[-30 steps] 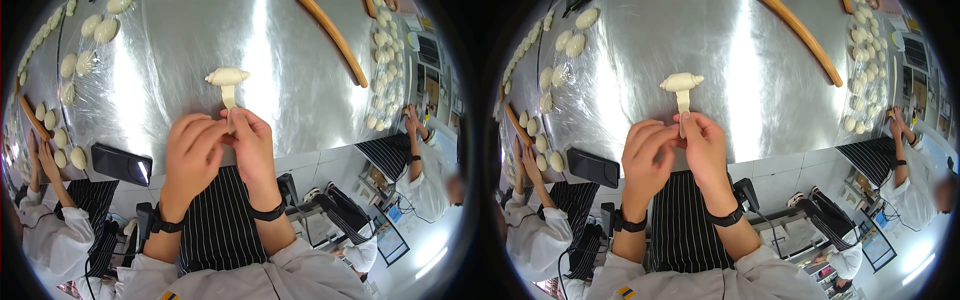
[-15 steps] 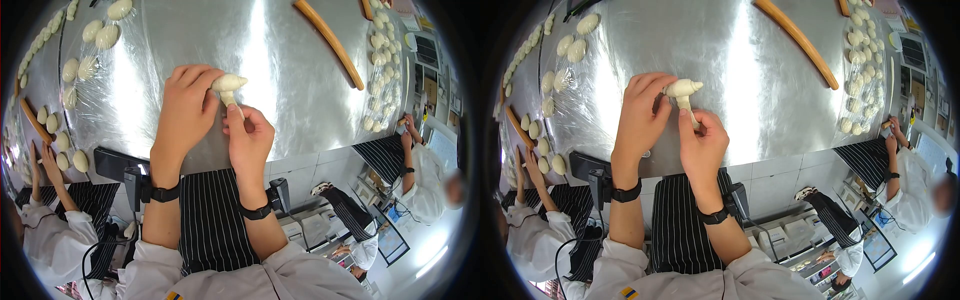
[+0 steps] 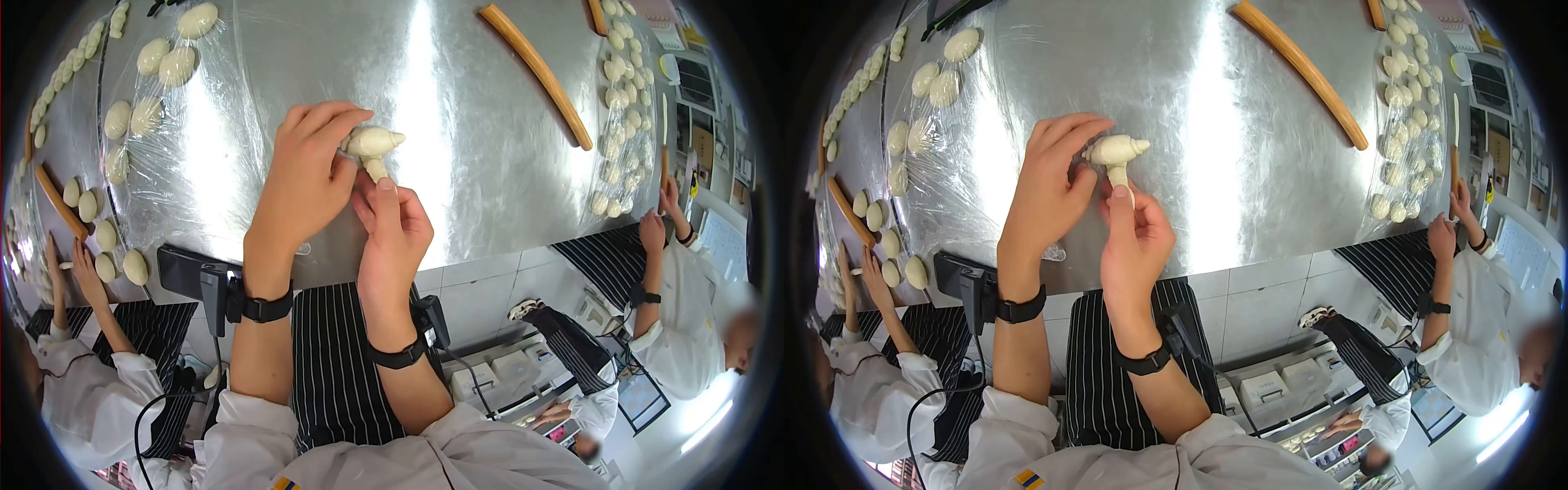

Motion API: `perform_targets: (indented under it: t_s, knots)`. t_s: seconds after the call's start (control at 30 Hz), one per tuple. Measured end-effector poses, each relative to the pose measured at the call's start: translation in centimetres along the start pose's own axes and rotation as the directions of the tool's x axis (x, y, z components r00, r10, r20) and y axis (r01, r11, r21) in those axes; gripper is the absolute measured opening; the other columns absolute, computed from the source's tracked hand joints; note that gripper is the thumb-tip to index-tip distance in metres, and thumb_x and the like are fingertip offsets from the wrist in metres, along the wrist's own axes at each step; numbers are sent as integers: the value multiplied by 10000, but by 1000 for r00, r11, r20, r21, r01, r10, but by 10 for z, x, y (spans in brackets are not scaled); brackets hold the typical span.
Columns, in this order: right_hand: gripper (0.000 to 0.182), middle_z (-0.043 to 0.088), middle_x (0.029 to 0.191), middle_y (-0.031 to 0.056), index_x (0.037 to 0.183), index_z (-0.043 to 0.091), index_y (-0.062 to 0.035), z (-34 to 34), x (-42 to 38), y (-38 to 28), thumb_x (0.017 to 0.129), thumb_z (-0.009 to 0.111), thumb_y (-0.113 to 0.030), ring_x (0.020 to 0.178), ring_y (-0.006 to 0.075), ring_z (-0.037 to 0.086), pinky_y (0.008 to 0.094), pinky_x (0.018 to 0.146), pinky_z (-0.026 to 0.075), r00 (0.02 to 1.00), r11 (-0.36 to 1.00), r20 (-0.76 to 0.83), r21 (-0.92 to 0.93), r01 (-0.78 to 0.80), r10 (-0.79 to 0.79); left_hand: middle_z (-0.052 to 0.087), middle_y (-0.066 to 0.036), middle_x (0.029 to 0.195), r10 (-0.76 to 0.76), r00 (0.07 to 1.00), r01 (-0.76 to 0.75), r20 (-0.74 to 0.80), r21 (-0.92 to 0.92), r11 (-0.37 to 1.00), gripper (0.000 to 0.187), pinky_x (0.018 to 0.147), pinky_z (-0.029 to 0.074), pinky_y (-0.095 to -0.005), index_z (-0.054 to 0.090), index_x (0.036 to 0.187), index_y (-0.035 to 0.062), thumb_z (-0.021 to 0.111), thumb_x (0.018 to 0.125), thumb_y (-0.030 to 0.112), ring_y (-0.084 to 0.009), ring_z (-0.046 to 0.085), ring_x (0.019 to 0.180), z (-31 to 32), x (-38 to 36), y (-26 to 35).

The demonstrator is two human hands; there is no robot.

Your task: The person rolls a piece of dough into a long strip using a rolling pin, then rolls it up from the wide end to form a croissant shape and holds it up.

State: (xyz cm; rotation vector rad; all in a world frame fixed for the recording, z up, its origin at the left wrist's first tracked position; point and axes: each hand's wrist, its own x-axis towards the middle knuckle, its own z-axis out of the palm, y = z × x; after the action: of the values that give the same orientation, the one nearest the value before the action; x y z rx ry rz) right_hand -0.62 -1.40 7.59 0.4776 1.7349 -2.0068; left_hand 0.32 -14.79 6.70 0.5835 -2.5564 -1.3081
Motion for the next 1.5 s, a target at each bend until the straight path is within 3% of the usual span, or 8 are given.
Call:
perform_targets:
  t_s: [0.3, 0.6, 0.9, 1.0, 1.2, 1.27, 1.37, 1.5]
  knots:
    - [232, 725, 1303, 214, 1054, 679, 36, -4, -6, 8, 1127, 625, -177, 1141, 221, 737, 392, 1011, 625, 998, 993, 61, 117, -13, 6, 721, -50, 1242, 29, 1000, -29, -9, -79, 996, 445, 1059, 393, -410, 771, 1222, 98, 607, 830, -35, -269, 589, 1192, 4, -7, -1]
    - [271, 741, 1109, 144, 1073, 677, 40, -13, -6, 8, 1140, 607, -212, 1111, 234, 754, 384, 943, 643, 998, 997, 57, 57, -43, 39, 721, -57, 1238, 53, 998, -55, -17, -111, 992, 415, 1060, 407, -414, 774, 1206, 82, 597, 853, -44, -272, 600, 1185, 4, -10, -2]
    - [279, 744, 1103, 134, 1089, 679, 45, -15, -5, 9, 1143, 599, -218, 1057, 226, 765, 378, 908, 646, 997, 999, 73, 20, -36, 35, 724, -86, 1177, -82, 997, 79, 3, -315, 946, 307, 753, 558, -329, 774, 1167, 20, 620, 915, -65, -228, 695, 915, 6, -14, 4]
    - [281, 746, 1119, 139, 1102, 679, 47, -18, -5, 6, 1152, 575, -208, 1062, 231, 766, 369, 896, 642, 993, 998, 103, -42, -48, 52, 735, -83, 1175, -45, 999, 32, -28, -356, 934, 258, 712, 554, -275, 786, 1170, 20, 673, 952, -61, -133, 707, 851, 12, -14, -2]
    - [305, 757, 1093, 140, 1126, 686, 50, -24, -3, 0, 1169, 531, -210, 1016, 230, 772, 352, 882, 633, 989, 991, 107, -100, -89, 100, 739, -95, 1197, -86, 996, 92, 33, -314, 945, 226, 766, 583, -289, 778, 1175, 8, 725, 956, -12, -164, 721, 887, 7, -13, 0]
    - [309, 764, 1033, 120, 1118, 701, 43, -25, -2, 0, 1165, 543, -218, 945, 196, 764, 336, 861, 624, 987, 988, 137, -142, -65, 85, 745, -96, 1246, -40, 994, 15, -102, -235, 972, 260, 867, 578, -326, 775, 1209, 33, 747, 950, 29, -235, 698, 1046, 15, -14, 1]
    - [302, 762, 957, 96, 1101, 720, 36, -27, -3, 1, 1155, 567, -218, 876, 156, 741, 313, 829, 610, 985, 984, 148, -166, -63, 88, 752, -32, 1252, 37, 994, -42, -106, -44, 998, 251, 1049, 498, -431, 792, 1194, 101, 755, 946, 100, -304, 600, 1252, 17, -16, -2]
    - [298, 752, 901, 76, 1104, 730, 38, -33, -2, -5, 1148, 582, -217, 833, 132, 721, 295, 802, 594, 983, 977, 143, -198, -85, 114, 755, -37, 1309, 84, 995, -78, -46, 119, 990, 293, 1137, 430, -428, 792, 1237, 108, 763, 945, 99, -319, 552, 1333, 10, -21, -3]
